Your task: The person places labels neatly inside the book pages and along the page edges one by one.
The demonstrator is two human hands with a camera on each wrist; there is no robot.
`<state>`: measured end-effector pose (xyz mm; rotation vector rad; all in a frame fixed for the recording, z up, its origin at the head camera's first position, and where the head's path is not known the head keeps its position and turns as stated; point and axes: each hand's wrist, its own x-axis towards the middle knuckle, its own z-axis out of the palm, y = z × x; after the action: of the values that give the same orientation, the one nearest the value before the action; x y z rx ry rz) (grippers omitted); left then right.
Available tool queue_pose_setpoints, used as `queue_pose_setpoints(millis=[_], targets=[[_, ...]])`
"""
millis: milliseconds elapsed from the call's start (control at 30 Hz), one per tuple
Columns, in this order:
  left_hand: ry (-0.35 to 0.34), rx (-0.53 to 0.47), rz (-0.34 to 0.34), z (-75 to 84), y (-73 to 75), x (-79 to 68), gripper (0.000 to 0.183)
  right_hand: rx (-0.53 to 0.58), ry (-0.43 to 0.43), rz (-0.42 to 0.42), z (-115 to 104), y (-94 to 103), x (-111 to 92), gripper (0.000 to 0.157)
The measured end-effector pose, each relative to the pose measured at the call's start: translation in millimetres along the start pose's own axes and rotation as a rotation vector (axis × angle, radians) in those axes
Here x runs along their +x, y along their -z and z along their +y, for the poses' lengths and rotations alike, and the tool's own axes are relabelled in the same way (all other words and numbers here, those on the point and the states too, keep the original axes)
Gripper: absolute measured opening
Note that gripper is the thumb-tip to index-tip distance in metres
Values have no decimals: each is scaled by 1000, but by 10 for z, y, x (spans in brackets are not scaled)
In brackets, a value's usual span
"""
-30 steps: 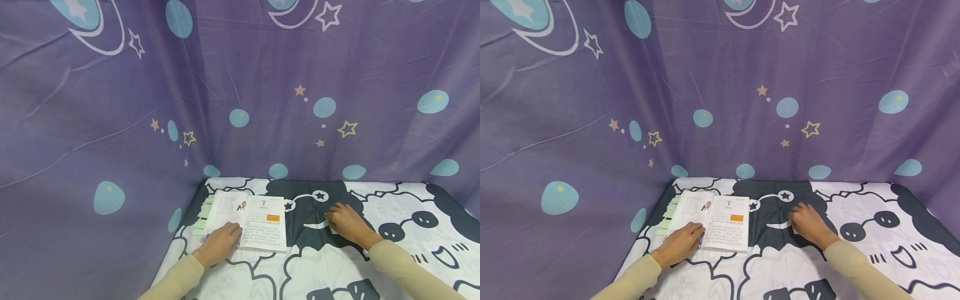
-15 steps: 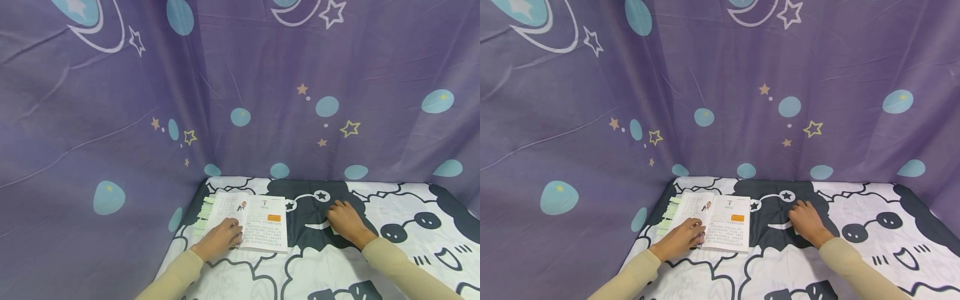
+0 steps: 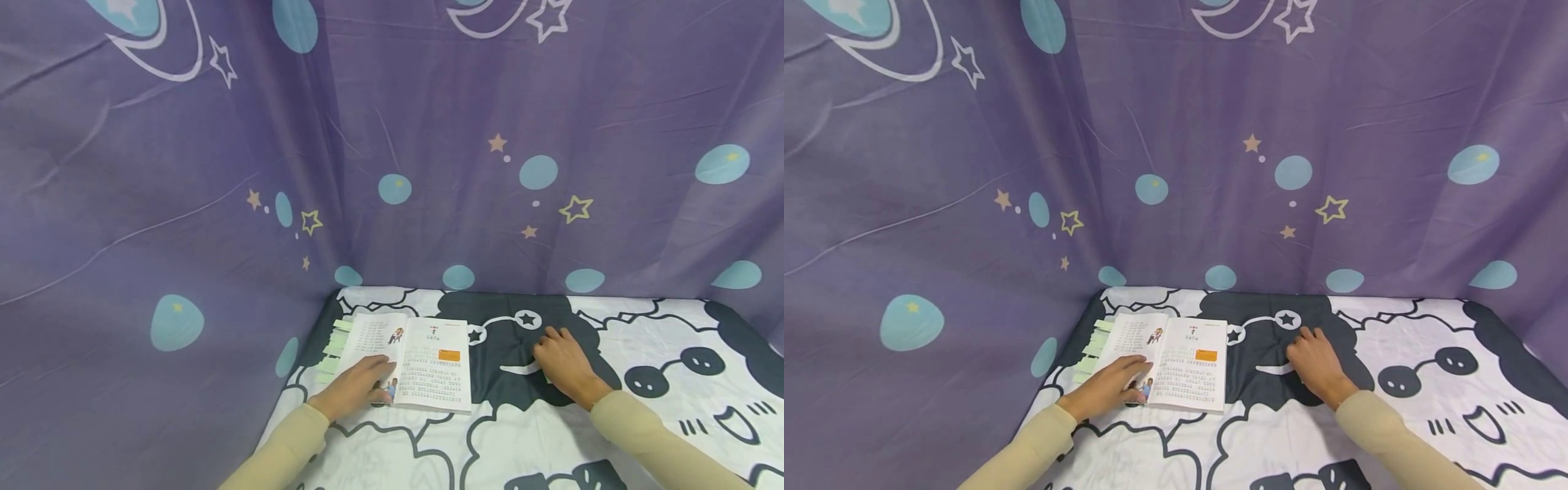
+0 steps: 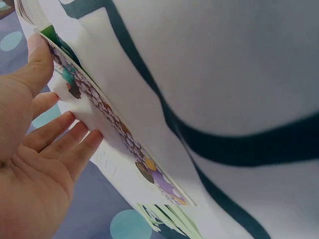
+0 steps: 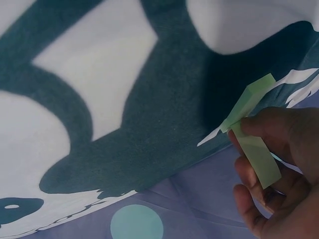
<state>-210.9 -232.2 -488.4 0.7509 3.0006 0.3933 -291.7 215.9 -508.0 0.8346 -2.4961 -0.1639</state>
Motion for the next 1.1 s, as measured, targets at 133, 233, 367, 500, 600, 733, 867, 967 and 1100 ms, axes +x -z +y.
queue_pose_setpoints(millis=[133, 233, 367, 500, 600, 733, 867, 967, 1100], targets=[[9, -5, -8, -2, 0, 15, 76, -15, 20, 2, 5, 15, -3, 22], [11, -5, -12, -4, 4, 23, 77, -10, 31, 10, 31, 26, 6, 22], [21, -15, -19, 3, 24, 30, 79, 51, 12, 6, 96, 26, 31, 21], [28, -19, -20, 6, 33, 43, 79, 124, -24, -21, 148, 29, 51, 18], [25, -12, -19, 1, 27, 54, 79, 153, -34, -27, 157, 39, 49, 16], [21, -19, -17, -4, 21, 53, 80, 152, -24, -12, 139, 56, 36, 18], [18, -28, -18, -4, 27, 39, 79, 128, -13, -6, 121, 59, 34, 17], [6, -16, -23, -5, 25, 36, 79, 132, -16, -2, 126, 51, 30, 17], [-2, 8, -35, -17, 2, 32, 80, 167, -33, -2, 149, 47, 29, 15]])
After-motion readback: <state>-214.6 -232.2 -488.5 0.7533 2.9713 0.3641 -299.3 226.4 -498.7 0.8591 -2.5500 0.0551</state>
